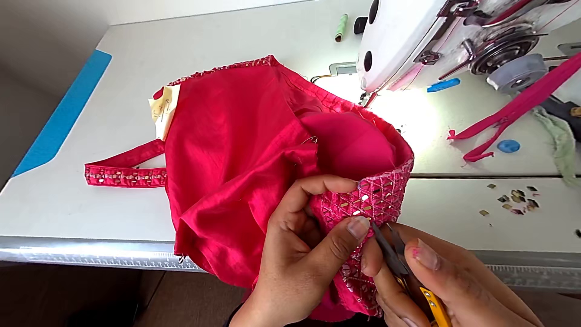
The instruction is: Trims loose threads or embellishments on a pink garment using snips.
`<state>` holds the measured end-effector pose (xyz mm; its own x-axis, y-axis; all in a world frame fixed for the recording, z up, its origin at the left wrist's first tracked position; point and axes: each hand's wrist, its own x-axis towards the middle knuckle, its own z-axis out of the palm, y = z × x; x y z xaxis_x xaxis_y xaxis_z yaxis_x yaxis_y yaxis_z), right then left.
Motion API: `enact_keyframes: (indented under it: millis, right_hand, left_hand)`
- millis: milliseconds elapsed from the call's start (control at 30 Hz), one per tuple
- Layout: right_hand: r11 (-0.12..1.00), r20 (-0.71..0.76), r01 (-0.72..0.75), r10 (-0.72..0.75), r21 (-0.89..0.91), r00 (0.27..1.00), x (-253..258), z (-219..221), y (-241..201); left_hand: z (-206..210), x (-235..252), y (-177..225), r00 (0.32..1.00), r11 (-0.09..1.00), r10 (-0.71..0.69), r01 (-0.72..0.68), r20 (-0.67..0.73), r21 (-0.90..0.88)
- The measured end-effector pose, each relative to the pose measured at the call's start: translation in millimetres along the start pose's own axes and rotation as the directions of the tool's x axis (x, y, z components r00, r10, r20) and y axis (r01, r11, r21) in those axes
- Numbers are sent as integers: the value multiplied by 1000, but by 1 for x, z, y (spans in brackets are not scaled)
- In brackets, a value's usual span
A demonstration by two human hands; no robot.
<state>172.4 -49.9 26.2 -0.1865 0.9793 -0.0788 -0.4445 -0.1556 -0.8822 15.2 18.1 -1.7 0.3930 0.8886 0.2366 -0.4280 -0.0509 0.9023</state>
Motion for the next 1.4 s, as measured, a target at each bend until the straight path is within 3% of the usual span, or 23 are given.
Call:
enact_keyframes:
  millis: [300, 633, 1400]
  right_hand:
    - [996, -66, 28, -34, -79, 997, 3, 6, 2]
    - [1000, 131, 21, -23, 17, 991, 0, -6, 5]
    - [998, 70, -44, 46, -35, 996, -4, -5, -3]
  left_hand:
    - [0, -1, -2, 1000, 1000, 7, -7, -19, -12]
    - [6, 1, 0, 996, 995, -30, 21, -87, -100]
    - [2, 0, -1, 999, 996, -27, 23, -41, -90]
